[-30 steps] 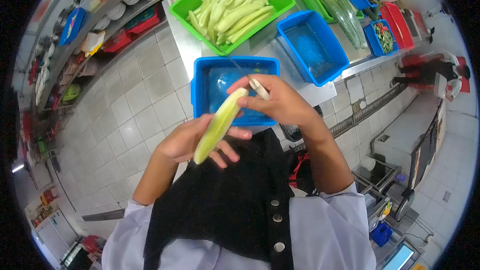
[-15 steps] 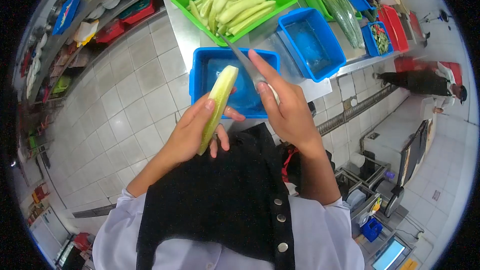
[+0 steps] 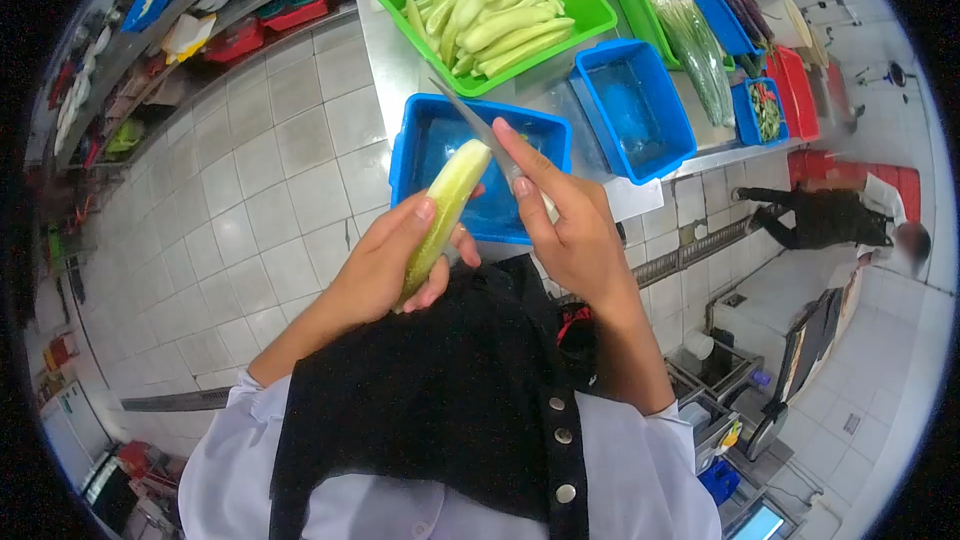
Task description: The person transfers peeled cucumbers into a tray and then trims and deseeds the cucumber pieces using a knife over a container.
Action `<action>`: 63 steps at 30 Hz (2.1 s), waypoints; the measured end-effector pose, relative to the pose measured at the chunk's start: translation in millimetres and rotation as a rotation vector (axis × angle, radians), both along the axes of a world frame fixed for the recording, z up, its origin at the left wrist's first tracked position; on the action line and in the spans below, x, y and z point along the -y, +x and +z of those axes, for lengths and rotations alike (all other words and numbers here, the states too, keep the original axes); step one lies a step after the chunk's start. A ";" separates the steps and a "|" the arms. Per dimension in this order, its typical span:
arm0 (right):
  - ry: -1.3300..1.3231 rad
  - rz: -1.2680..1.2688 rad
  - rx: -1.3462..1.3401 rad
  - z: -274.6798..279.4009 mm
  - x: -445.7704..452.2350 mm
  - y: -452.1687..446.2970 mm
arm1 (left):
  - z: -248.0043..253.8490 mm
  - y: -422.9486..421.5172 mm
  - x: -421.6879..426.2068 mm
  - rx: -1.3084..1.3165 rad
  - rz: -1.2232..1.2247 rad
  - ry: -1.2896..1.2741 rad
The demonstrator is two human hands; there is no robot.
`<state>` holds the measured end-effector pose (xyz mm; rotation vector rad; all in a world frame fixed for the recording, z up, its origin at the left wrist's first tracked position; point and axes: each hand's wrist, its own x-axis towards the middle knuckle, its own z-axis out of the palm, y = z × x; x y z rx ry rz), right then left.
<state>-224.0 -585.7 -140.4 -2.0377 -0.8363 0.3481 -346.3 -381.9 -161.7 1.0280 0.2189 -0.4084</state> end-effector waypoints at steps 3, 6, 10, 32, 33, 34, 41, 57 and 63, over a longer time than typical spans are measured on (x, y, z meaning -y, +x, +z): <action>0.023 -0.011 -0.006 -0.4 -1.3 -3.4 | 1.4 -1.4 -0.6 0.004 -0.007 0.019; -0.014 -0.022 -0.039 -2.1 -2.2 -4.8 | -0.6 -3.0 -0.5 0.003 -0.007 -0.001; -0.037 0.013 0.047 -0.8 -0.4 -7.2 | -1.5 -4.3 -2.2 -0.027 0.008 -0.045; -0.124 -0.009 -0.023 -10.3 4.5 -27.6 | -12.8 -8.4 1.9 0.055 0.075 0.089; -0.125 -0.009 -0.024 -13.4 5.1 -28.1 | -14.4 -7.9 3.2 0.070 0.104 0.089; -0.089 0.020 0.015 -18.9 6.4 -28.6 | -18.5 -7.2 4.8 0.069 0.104 0.089; -0.113 -0.063 -0.002 -14.6 2.6 -32.4 | -24.0 -1.4 9.3 0.053 0.183 0.032; -0.122 -0.010 -0.053 -39.5 7.5 -20.7 | -58.7 33.4 14.9 -0.080 0.342 -0.030; -0.145 -0.029 -0.060 -47.1 15.3 -17.1 | -63.1 45.4 18.1 -0.125 0.334 -0.078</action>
